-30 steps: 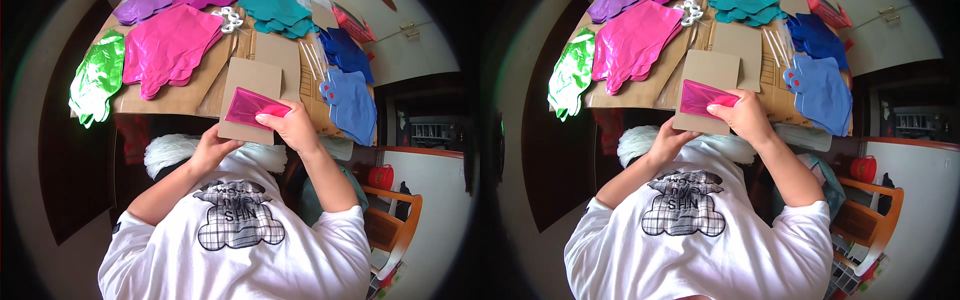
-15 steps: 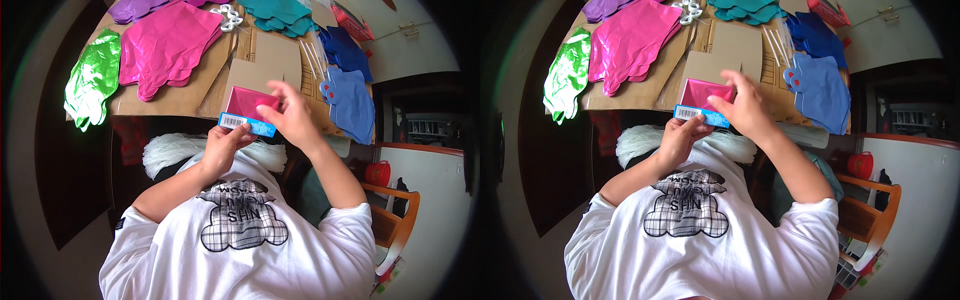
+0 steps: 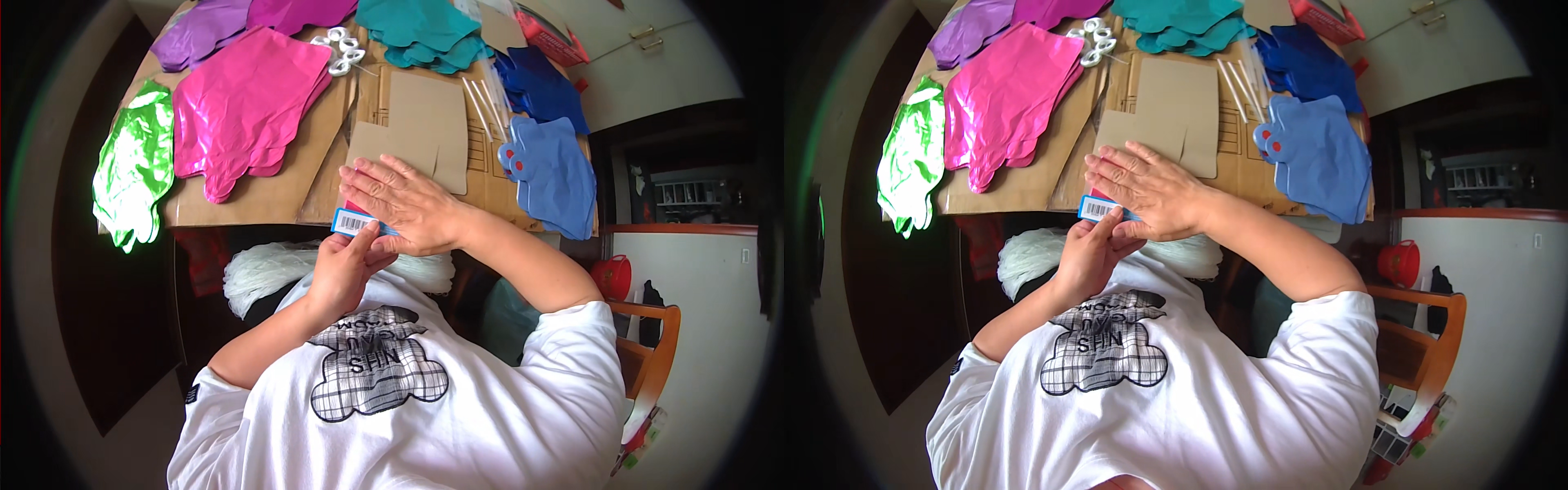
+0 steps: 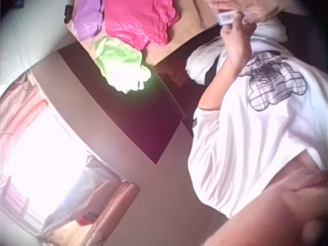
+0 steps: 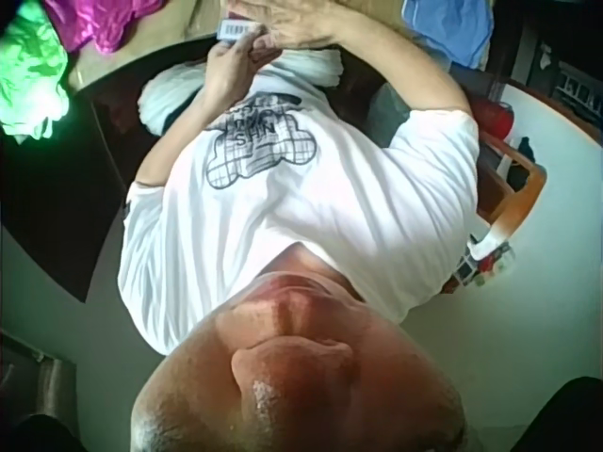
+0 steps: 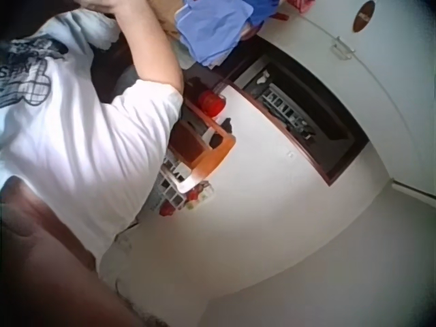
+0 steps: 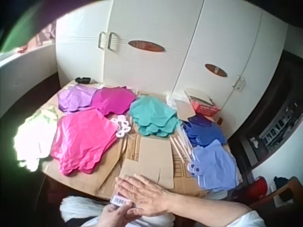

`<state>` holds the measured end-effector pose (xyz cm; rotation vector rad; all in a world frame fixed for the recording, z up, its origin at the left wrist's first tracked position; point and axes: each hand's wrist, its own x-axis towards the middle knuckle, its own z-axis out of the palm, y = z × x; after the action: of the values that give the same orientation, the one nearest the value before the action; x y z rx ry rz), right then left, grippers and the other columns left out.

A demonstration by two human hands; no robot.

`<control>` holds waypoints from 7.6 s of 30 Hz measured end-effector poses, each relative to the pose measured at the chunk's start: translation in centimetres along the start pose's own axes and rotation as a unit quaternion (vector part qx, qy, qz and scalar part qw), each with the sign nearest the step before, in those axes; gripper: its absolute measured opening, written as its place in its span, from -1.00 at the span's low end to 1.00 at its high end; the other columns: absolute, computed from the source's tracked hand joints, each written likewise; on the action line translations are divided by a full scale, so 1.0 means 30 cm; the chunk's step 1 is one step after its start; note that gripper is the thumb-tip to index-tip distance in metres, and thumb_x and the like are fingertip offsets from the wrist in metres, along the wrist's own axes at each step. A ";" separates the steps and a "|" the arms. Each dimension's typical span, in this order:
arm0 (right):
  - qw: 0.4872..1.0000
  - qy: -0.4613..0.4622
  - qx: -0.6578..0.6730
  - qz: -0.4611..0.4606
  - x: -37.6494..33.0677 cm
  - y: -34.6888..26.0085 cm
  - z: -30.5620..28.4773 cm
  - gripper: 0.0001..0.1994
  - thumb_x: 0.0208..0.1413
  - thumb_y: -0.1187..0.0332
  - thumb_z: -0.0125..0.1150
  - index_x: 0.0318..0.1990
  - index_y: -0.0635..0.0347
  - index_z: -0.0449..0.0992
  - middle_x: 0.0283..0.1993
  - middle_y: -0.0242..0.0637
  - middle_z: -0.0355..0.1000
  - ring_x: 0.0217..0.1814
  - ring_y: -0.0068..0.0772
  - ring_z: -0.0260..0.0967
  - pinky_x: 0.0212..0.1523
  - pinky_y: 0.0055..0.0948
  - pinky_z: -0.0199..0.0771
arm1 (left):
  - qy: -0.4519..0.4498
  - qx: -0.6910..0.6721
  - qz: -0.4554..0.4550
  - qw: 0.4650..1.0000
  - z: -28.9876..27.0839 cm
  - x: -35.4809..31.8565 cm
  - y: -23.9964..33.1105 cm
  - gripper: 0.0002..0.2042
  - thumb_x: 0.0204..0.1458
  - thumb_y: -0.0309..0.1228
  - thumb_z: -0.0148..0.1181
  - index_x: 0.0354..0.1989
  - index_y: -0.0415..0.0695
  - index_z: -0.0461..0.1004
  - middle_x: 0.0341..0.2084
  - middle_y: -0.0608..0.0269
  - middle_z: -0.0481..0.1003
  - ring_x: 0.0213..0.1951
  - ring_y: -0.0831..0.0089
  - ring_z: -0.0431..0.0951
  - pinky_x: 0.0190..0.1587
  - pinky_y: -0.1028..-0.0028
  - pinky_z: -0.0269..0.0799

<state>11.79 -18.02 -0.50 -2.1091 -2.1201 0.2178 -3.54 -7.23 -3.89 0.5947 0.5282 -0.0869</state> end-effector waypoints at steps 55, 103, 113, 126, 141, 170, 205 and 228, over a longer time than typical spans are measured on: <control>0.999 0.025 0.043 0.018 -0.052 -0.051 0.012 -0.19 0.09 -0.05 0.10 0.41 0.11 -0.05 0.50 -0.17 -0.22 0.55 -0.12 -0.32 0.45 -0.02 -0.37 | 0.015 -0.044 -0.017 0.999 0.015 -0.004 -0.023 -0.85 0.21 -0.44 -0.05 -0.23 -0.23 0.43 -0.34 0.24 0.51 -0.30 0.38 0.58 -0.12 0.27 0.52; 0.798 0.234 0.430 0.352 -0.011 0.336 -0.284 -0.90 0.02 0.51 0.19 -0.31 0.34 0.47 -0.39 -0.31 0.52 -0.41 -0.64 0.44 -0.36 -0.65 0.39 | -0.053 0.057 0.019 0.997 -0.056 0.012 -0.056 -0.78 0.25 -0.32 0.00 -0.16 -0.22 0.48 -0.30 0.16 0.58 -0.26 0.37 0.61 -0.05 0.29 0.54; 0.923 0.060 0.057 0.375 -0.069 0.362 -0.312 -0.65 -0.19 0.40 0.28 -0.16 0.27 0.57 -0.23 -0.14 0.50 -0.15 -0.25 0.45 -0.10 -0.33 0.43 | -0.058 0.065 0.032 0.996 -0.075 -0.011 -0.048 -0.78 0.26 -0.33 -0.02 -0.14 -0.22 0.47 -0.25 0.17 0.57 -0.24 0.37 0.61 -0.03 0.28 0.53; 0.968 0.030 0.051 0.243 0.342 0.478 -0.224 -0.78 -0.22 0.32 0.30 -0.34 0.14 0.58 -0.34 -0.18 0.54 -0.27 -0.19 0.50 -0.21 -0.23 0.48 | -0.061 0.071 0.051 0.994 -0.062 -0.028 -0.041 -0.76 0.26 -0.33 -0.01 -0.14 -0.25 0.48 -0.24 0.17 0.57 -0.22 0.39 0.61 -0.01 0.29 0.53; 0.958 0.051 0.070 0.273 0.135 0.418 -0.337 -0.77 -0.16 0.28 0.30 -0.38 0.24 0.57 -0.41 -0.12 0.53 -0.35 -0.16 0.49 -0.32 -0.29 0.47 | -0.054 0.056 0.043 0.996 -0.083 -0.021 -0.035 -0.76 0.25 -0.31 0.02 -0.15 -0.25 0.49 -0.26 0.15 0.57 -0.24 0.38 0.61 -0.01 0.25 0.52; 0.813 -0.102 0.516 0.249 -0.071 -0.079 -0.180 -0.85 -0.06 0.53 0.18 -0.28 0.34 0.52 -0.45 -0.34 0.49 -0.41 -0.63 0.41 -0.37 -0.56 0.42 | -0.181 0.170 0.108 0.963 -0.184 -0.008 -0.073 -0.76 0.24 -0.38 0.03 -0.02 -0.25 0.43 -0.18 0.20 0.54 -0.13 0.43 0.55 0.02 0.35 0.50; 0.853 -0.053 0.390 0.342 0.010 -0.029 -0.103 -0.72 -0.04 0.28 0.33 -0.28 0.33 0.55 -0.38 -0.11 0.53 -0.30 -0.31 0.50 -0.26 -0.34 0.45 | -0.036 0.145 0.077 0.986 -0.074 -0.056 -0.054 -0.74 0.26 -0.33 -0.01 -0.16 -0.32 0.47 -0.35 0.14 0.57 -0.34 0.40 0.62 -0.18 0.35 0.60; 1.000 0.015 0.003 0.024 -0.043 -0.062 0.023 -0.21 0.14 -0.03 0.03 0.40 0.22 -0.07 0.50 -0.11 -0.24 0.55 -0.17 -0.34 0.47 -0.05 -0.40 | -0.013 -0.033 -0.043 0.998 -0.056 -0.029 -0.006 -0.78 0.23 -0.33 0.01 -0.18 -0.25 0.44 -0.34 0.16 0.56 -0.39 0.32 0.62 -0.18 0.27 0.59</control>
<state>9.85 -19.31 -0.79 -2.1483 -2.0505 0.1952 -5.08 -6.52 -4.73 0.5049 0.5304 -0.1579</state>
